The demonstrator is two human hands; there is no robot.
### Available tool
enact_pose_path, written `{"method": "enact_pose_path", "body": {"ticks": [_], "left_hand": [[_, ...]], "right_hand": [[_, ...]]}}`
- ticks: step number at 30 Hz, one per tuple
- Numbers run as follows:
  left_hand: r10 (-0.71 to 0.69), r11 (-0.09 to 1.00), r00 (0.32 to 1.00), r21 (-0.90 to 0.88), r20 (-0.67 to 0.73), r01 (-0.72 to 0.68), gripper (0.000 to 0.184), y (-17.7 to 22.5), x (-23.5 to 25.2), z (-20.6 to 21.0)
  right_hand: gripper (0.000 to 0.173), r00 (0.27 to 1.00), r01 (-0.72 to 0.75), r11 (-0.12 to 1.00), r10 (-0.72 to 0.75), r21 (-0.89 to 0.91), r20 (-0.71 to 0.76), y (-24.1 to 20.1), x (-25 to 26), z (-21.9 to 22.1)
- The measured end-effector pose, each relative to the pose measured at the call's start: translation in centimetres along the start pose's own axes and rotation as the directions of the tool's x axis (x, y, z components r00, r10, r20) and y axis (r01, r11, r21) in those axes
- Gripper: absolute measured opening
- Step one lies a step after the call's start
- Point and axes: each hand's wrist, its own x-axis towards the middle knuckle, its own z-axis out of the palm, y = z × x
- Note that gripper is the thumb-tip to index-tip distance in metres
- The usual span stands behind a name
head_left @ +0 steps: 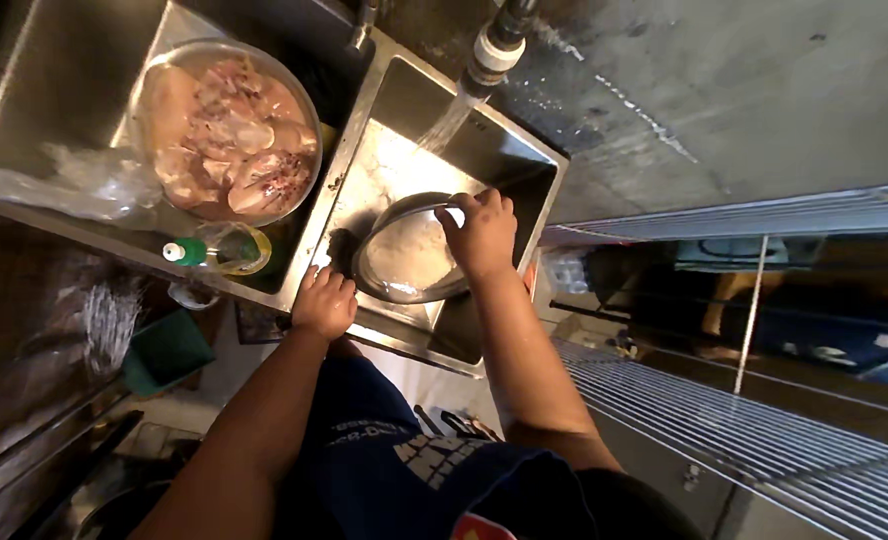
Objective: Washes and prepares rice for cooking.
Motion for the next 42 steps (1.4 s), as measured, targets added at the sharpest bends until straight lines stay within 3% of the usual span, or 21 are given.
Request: {"method": "enact_pose_path", "body": {"ticks": [8, 14, 18, 20, 23, 28, 33, 36, 38, 42], "left_hand": [[-0.003, 1.000, 0.999, -0.010, -0.048, 0.002, 0.027, 0.2, 0.1, -0.4], [-0.041, 0.999, 0.998, 0.008, 0.046, 0.041, 0.030, 0.4, 0.3, -0.8], [-0.119, 0.993, 0.960, 0.029, 0.255, 0.115, 0.035, 0.9, 1.0, -2.0], [-0.121, 0.993, 0.962, 0.028, 0.246, 0.117, 0.035, 0.9, 1.0, -2.0], [-0.096, 0.995, 0.984, 0.021, 0.151, 0.094, 0.031, 0.8, 0.6, -1.5], [-0.110, 0.994, 0.980, 0.038, 0.168, 0.105, 0.033, 0.8, 0.7, -1.3], [-0.106, 0.994, 0.986, 0.037, 0.129, 0.102, 0.032, 0.9, 0.7, -1.3], [-0.082, 0.995, 0.994, 0.056, 0.069, 0.078, 0.032, 0.8, 0.3, -0.8], [-0.074, 0.995, 0.996, 0.073, 0.052, 0.070, 0.033, 0.8, 0.3, -0.6], [-0.072, 0.993, 0.995, 0.096, 0.061, 0.066, 0.033, 0.6, 0.4, -0.7]], "right_hand": [[0.038, 1.000, 0.023, 0.997, -0.023, 0.073, -0.001, 1.8, -0.1, -0.5], [0.032, 0.999, 0.039, 0.993, -0.035, 0.114, -0.037, 2.9, -0.1, -0.6], [0.029, 0.999, 0.033, 0.989, -0.028, 0.142, -0.039, 3.7, 0.0, -0.7], [0.029, 0.999, 0.035, 0.986, -0.028, 0.162, -0.045, 4.1, 0.0, -0.7], [0.029, 1.000, 0.017, 0.978, -0.015, 0.207, -0.011, 4.8, 0.0, -0.9], [0.024, 0.998, -0.019, 0.973, 0.006, 0.228, 0.058, 6.5, -0.1, -1.1], [0.020, 0.964, -0.159, 0.960, 0.100, 0.233, 0.246, 8.3, -0.1, -1.2], [0.015, 0.931, -0.266, 0.884, 0.131, 0.385, 0.340, 10.1, -0.6, -0.4], [0.010, 0.905, -0.369, 0.783, 0.180, 0.501, 0.386, 11.3, -1.1, 0.0], [0.017, 0.856, -0.516, 0.562, 0.331, 0.646, 0.396, 13.7, -2.5, 1.5]]}}
